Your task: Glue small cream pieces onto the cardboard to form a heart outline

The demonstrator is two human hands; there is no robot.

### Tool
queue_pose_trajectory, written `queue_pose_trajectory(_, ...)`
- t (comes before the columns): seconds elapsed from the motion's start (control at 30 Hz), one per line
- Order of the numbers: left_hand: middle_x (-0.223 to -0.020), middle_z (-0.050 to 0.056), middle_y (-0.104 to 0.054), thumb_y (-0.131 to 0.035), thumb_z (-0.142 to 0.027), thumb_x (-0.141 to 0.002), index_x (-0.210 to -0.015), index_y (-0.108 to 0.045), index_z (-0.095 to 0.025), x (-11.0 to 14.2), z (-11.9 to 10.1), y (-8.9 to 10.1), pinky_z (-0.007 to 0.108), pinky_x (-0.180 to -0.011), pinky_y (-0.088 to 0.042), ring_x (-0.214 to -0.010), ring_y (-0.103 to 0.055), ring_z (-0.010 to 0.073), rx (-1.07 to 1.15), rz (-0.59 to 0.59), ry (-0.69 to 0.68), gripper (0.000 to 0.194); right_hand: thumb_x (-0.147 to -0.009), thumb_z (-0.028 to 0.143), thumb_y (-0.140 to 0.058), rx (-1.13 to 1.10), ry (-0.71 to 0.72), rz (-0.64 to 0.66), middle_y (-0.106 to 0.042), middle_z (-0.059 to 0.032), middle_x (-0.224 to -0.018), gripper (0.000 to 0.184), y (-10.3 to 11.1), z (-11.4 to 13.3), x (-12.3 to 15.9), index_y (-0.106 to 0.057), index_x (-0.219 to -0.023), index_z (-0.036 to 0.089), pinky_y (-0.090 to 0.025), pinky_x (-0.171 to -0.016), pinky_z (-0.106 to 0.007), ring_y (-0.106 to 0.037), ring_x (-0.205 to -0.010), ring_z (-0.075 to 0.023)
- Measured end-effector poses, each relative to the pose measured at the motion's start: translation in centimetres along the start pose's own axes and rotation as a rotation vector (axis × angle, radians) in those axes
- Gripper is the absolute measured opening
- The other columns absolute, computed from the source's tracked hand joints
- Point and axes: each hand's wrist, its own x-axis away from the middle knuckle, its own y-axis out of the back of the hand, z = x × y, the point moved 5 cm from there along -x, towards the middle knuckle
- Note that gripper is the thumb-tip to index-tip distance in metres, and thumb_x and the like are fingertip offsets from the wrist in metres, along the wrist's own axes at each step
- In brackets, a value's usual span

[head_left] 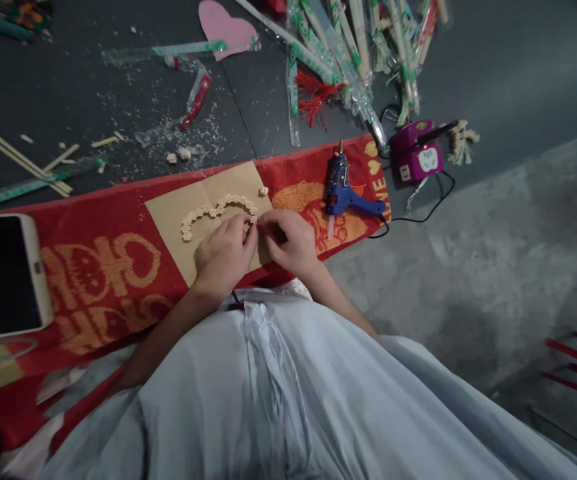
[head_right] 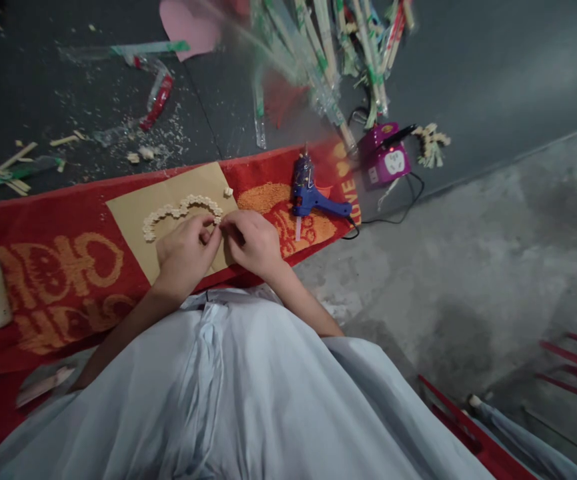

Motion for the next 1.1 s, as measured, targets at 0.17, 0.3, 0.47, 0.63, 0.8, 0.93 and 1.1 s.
queue_pose_trajectory(0.17, -0.074, 0.001, -0.068, -0.051, -0.039, -0.092, -0.106, -0.066, -0.022, 0.0, 0.4, -0.2, 0.028, -0.068, -0.043, -0.073, -0.064, 0.0164, 0.069, -0.047, 0.007, 0.027, -0.089, 0.022, -0.049, 0.035, 0.04, 0.028, -0.07, -0.0063, -0.094, 0.011, 3.0, 0.6, -0.3, -0.058, -0.095, 0.024, -0.055, -0.081, -0.037, -0.066, -0.092, -0.0204)
queue_pose_trajectory(0.3, -0.072, 0.0, -0.067, -0.051, -0.041, -0.092, -0.103, -0.067, -0.023, -0.1, 0.5, -0.2, 0.027, -0.069, -0.043, -0.072, -0.063, 0.0156, 0.116, -0.057, 0.031, 0.027, -0.09, 0.023, -0.05, 0.292, -0.05, -0.053, -0.068, -0.0068, -0.095, 0.013, 8.8, -0.9, -0.5, -0.061, -0.097, 0.024, -0.053, -0.082, -0.041, -0.064, -0.09, -0.0224)
queue_pose_trajectory(0.47, -0.072, 0.0, -0.066, -0.053, -0.041, -0.09, -0.101, -0.068, -0.024, -0.3, 0.7, -0.3, 0.027, -0.066, -0.042, -0.07, -0.062, 0.0157, 0.117, -0.051, 0.076, 0.025, -0.084, 0.028, -0.058, 0.568, -0.165, -0.053, -0.062, -0.0106, -0.114, 0.033, 13.4, -4.1, 0.4, -0.059, -0.117, 0.025, -0.048, -0.092, -0.05, -0.057, -0.107, -0.0304)
queue_pose_trajectory(0.63, -0.071, 0.0, -0.066, -0.055, -0.039, -0.089, -0.1, -0.069, -0.024, -0.4, 0.6, -0.3, 0.028, -0.067, -0.042, -0.072, -0.063, 0.0171, 0.111, -0.049, 0.084, 0.023, -0.079, 0.028, -0.062, 0.626, -0.185, 0.069, -0.06, -0.0139, -0.114, 0.048, 12.9, -6.7, 0.8, -0.057, -0.126, 0.022, -0.047, -0.092, -0.053, -0.055, -0.107, -0.0335)
queue_pose_trajectory(0.8, -0.072, 0.0, -0.067, -0.054, -0.038, -0.089, -0.1, -0.069, -0.023, -0.3, 0.7, -0.3, 0.027, -0.065, -0.04, -0.069, -0.061, 0.0157, 0.113, -0.059, 0.073, 0.024, -0.075, 0.021, -0.06, 0.58, -0.176, 0.118, -0.06, -0.0138, -0.104, 0.042, 12.3, -8.3, 0.0, -0.059, -0.117, 0.019, -0.049, -0.087, -0.049, -0.057, -0.098, -0.0312)
queue_pose_trajectory(0.93, -0.074, 0.0, -0.067, -0.054, -0.038, -0.089, -0.101, -0.069, -0.023, -0.3, 0.6, -0.2, 0.027, -0.066, -0.04, -0.072, -0.062, 0.0164, 0.098, -0.064, 0.077, 0.025, -0.076, 0.02, -0.057, 0.524, -0.155, 0.138, -0.06, -0.0144, -0.105, 0.04, 12.5, -8.9, -0.4, -0.057, -0.116, 0.017, -0.049, -0.089, -0.048, -0.057, -0.1, -0.0305)
queue_pose_trajectory(1.1, -0.074, 0.001, -0.067, -0.054, -0.035, -0.088, -0.101, -0.07, -0.022, -0.3, 0.5, 0.0, 0.027, -0.068, -0.04, -0.076, -0.063, 0.0178, 0.092, -0.061, 0.077, 0.025, -0.085, 0.03, -0.052, 0.362, -0.171, -0.021, -0.061, -0.0145, -0.117, 0.041, 14.0, -10.2, -0.4, -0.05, -0.124, 0.018, -0.047, -0.098, -0.049, -0.057, -0.11, -0.0282)
